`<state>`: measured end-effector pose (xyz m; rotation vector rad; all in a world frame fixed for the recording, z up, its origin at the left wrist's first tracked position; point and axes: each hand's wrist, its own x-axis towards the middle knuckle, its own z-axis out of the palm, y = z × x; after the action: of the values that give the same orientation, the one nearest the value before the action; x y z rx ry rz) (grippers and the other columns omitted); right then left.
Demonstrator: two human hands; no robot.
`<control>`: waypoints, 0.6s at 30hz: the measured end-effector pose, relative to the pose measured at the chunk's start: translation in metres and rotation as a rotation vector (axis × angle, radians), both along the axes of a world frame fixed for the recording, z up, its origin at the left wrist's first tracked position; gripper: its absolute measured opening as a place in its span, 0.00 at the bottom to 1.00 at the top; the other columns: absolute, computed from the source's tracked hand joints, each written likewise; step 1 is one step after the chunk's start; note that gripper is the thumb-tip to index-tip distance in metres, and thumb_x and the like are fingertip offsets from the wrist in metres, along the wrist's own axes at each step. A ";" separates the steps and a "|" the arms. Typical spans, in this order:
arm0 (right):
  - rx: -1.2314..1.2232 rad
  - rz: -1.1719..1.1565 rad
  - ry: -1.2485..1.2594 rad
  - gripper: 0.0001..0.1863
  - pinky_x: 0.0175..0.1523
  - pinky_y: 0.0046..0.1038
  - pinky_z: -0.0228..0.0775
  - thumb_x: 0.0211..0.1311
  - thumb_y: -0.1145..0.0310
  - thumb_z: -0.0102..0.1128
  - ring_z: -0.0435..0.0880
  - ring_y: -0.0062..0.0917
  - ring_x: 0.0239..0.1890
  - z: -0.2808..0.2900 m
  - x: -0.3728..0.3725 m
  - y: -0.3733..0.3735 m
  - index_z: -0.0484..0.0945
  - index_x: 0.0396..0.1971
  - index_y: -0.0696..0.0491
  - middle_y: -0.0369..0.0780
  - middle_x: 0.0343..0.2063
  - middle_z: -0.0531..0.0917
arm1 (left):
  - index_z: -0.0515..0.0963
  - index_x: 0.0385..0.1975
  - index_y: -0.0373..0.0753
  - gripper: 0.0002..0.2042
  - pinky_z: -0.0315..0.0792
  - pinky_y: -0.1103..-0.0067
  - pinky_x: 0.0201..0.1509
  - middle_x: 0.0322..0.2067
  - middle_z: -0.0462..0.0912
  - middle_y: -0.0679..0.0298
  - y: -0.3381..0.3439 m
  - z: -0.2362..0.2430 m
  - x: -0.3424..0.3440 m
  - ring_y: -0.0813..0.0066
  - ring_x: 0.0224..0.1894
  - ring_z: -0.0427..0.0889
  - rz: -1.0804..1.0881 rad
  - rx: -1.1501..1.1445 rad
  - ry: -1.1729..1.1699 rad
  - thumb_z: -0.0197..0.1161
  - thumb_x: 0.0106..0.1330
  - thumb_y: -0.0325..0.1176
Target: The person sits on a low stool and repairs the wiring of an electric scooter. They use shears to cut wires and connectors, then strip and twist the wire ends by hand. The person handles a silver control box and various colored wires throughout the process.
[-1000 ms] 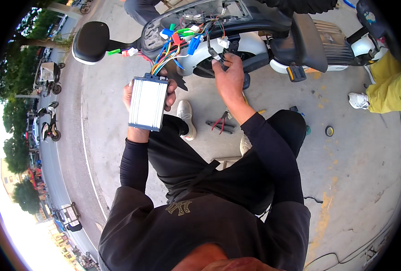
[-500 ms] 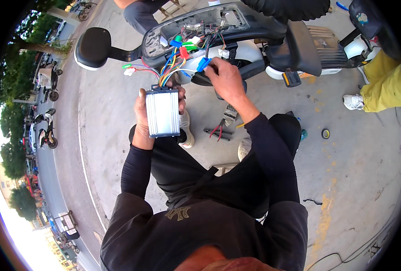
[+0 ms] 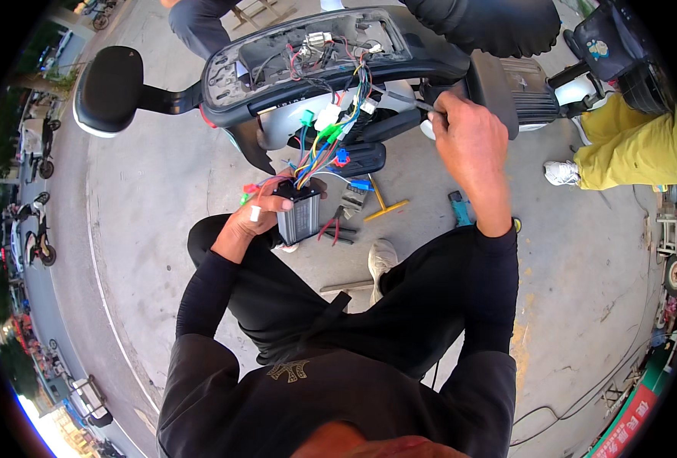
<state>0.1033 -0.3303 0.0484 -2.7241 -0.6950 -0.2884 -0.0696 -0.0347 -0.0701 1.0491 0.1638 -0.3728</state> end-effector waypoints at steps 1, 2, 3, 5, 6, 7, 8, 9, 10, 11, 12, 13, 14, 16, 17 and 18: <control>0.152 0.072 0.210 0.08 0.36 0.34 0.75 0.57 0.70 0.65 0.85 0.33 0.33 -0.006 0.005 -0.002 0.80 0.34 0.57 0.42 0.30 0.84 | 0.63 0.64 0.31 0.43 0.68 0.67 0.67 0.52 0.77 0.52 0.003 -0.007 0.005 0.58 0.60 0.76 -0.041 0.040 -0.014 0.74 0.45 0.34; 0.296 0.120 0.414 0.08 0.37 0.32 0.75 0.57 0.71 0.64 0.85 0.31 0.33 -0.017 0.010 -0.009 0.80 0.35 0.59 0.42 0.30 0.85 | 0.65 0.63 0.31 0.40 0.69 0.71 0.64 0.52 0.77 0.56 0.003 -0.017 0.013 0.64 0.57 0.76 -0.079 0.140 -0.013 0.74 0.47 0.33; 0.452 0.181 0.618 0.09 0.39 0.30 0.75 0.58 0.72 0.62 0.85 0.29 0.33 -0.029 0.015 -0.012 0.80 0.36 0.60 0.43 0.30 0.85 | 0.67 0.61 0.32 0.37 0.69 0.75 0.62 0.51 0.77 0.59 0.004 -0.024 0.018 0.70 0.54 0.76 -0.104 0.251 -0.011 0.74 0.49 0.31; 0.676 0.275 0.906 0.12 0.45 0.25 0.72 0.59 0.75 0.58 0.81 0.21 0.35 -0.046 0.015 -0.012 0.79 0.42 0.63 0.38 0.30 0.82 | 0.69 0.59 0.34 0.31 0.69 0.80 0.59 0.46 0.77 0.67 -0.006 -0.021 0.026 0.81 0.50 0.73 -0.078 0.431 0.000 0.73 0.54 0.25; 0.709 0.290 0.961 0.12 0.46 0.24 0.71 0.60 0.76 0.58 0.80 0.20 0.36 -0.045 0.013 -0.007 0.79 0.43 0.63 0.37 0.30 0.82 | 0.69 0.59 0.34 0.30 0.69 0.80 0.58 0.46 0.77 0.67 -0.012 -0.026 0.027 0.81 0.50 0.73 -0.033 0.435 -0.006 0.73 0.54 0.24; 0.740 0.307 1.018 0.12 0.47 0.24 0.71 0.60 0.76 0.58 0.79 0.19 0.36 -0.044 0.011 -0.001 0.78 0.44 0.63 0.36 0.31 0.81 | 0.69 0.58 0.33 0.29 0.69 0.79 0.58 0.46 0.77 0.66 -0.015 -0.031 0.028 0.80 0.49 0.73 0.014 0.440 -0.010 0.72 0.55 0.23; 0.789 0.315 1.070 0.13 0.47 0.23 0.70 0.64 0.73 0.58 0.79 0.19 0.37 -0.039 0.009 0.006 0.76 0.46 0.62 0.35 0.33 0.81 | 0.68 0.57 0.32 0.29 0.70 0.79 0.57 0.46 0.77 0.65 -0.019 -0.041 0.031 0.80 0.49 0.74 0.032 0.493 -0.045 0.73 0.55 0.24; 0.781 0.303 1.076 0.13 0.47 0.23 0.70 0.66 0.72 0.57 0.79 0.18 0.37 -0.034 0.009 0.015 0.76 0.47 0.62 0.35 0.33 0.81 | 0.68 0.56 0.30 0.29 0.70 0.79 0.57 0.46 0.77 0.65 -0.021 -0.054 0.031 0.80 0.48 0.75 0.053 0.552 -0.075 0.74 0.56 0.25; 0.772 0.292 1.083 0.13 0.47 0.23 0.70 0.67 0.70 0.57 0.79 0.18 0.37 -0.028 0.010 0.025 0.76 0.47 0.62 0.35 0.33 0.81 | 0.67 0.56 0.29 0.29 0.70 0.80 0.56 0.46 0.77 0.64 -0.024 -0.065 0.031 0.80 0.48 0.75 0.076 0.611 -0.103 0.75 0.56 0.27; 0.757 0.269 1.088 0.13 0.46 0.23 0.70 0.69 0.69 0.57 0.79 0.18 0.37 -0.024 0.009 0.030 0.76 0.47 0.62 0.35 0.32 0.81 | 0.68 0.55 0.28 0.28 0.71 0.79 0.55 0.45 0.78 0.62 -0.031 -0.061 0.035 0.79 0.47 0.75 0.059 0.651 -0.058 0.73 0.56 0.25; 0.877 0.319 1.108 0.14 0.43 0.22 0.71 0.72 0.65 0.56 0.80 0.17 0.35 -0.030 0.010 0.035 0.77 0.45 0.62 0.34 0.30 0.80 | 0.68 0.54 0.28 0.26 0.72 0.78 0.54 0.44 0.78 0.60 -0.037 -0.047 0.043 0.78 0.47 0.76 0.043 0.699 -0.018 0.71 0.56 0.24; 0.878 0.297 1.117 0.15 0.43 0.22 0.71 0.73 0.63 0.55 0.80 0.18 0.35 -0.035 0.010 0.035 0.77 0.46 0.61 0.34 0.30 0.81 | 0.68 0.53 0.27 0.25 0.72 0.78 0.53 0.43 0.78 0.58 -0.041 -0.042 0.048 0.78 0.46 0.76 0.026 0.745 0.022 0.69 0.56 0.22; 0.888 0.292 1.128 0.15 0.43 0.23 0.70 0.73 0.62 0.54 0.80 0.18 0.34 -0.039 0.011 0.037 0.77 0.47 0.59 0.35 0.29 0.81 | 0.67 0.57 0.27 0.27 0.74 0.77 0.51 0.43 0.80 0.56 -0.044 -0.045 0.051 0.77 0.44 0.78 0.059 0.921 -0.034 0.67 0.56 0.22; 0.887 0.250 1.154 0.16 0.43 0.24 0.71 0.75 0.60 0.53 0.80 0.19 0.33 -0.037 0.012 0.037 0.78 0.47 0.58 0.35 0.29 0.81 | 0.66 0.59 0.28 0.29 0.74 0.77 0.51 0.45 0.80 0.56 -0.044 -0.042 0.057 0.76 0.43 0.79 0.133 0.818 -0.121 0.67 0.56 0.22; 0.890 0.216 1.169 0.16 0.42 0.24 0.72 0.75 0.60 0.52 0.80 0.20 0.33 -0.032 0.010 0.038 0.78 0.47 0.59 0.36 0.29 0.81 | 0.66 0.61 0.29 0.30 0.74 0.76 0.50 0.46 0.80 0.55 -0.043 -0.037 0.062 0.75 0.43 0.80 0.164 0.777 -0.164 0.67 0.57 0.22; 0.892 0.181 1.183 0.16 0.42 0.24 0.73 0.75 0.60 0.52 0.81 0.20 0.32 -0.028 0.008 0.038 0.78 0.47 0.59 0.36 0.30 0.81 | 0.63 0.62 0.29 0.31 0.70 0.79 0.56 0.48 0.76 0.63 -0.044 -0.039 0.066 0.80 0.48 0.74 0.228 0.637 -0.280 0.68 0.58 0.22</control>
<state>0.1112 -0.2923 0.0199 -1.5263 -0.2991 0.8040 -0.0037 -0.0787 -0.1089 1.6784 0.1522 0.0485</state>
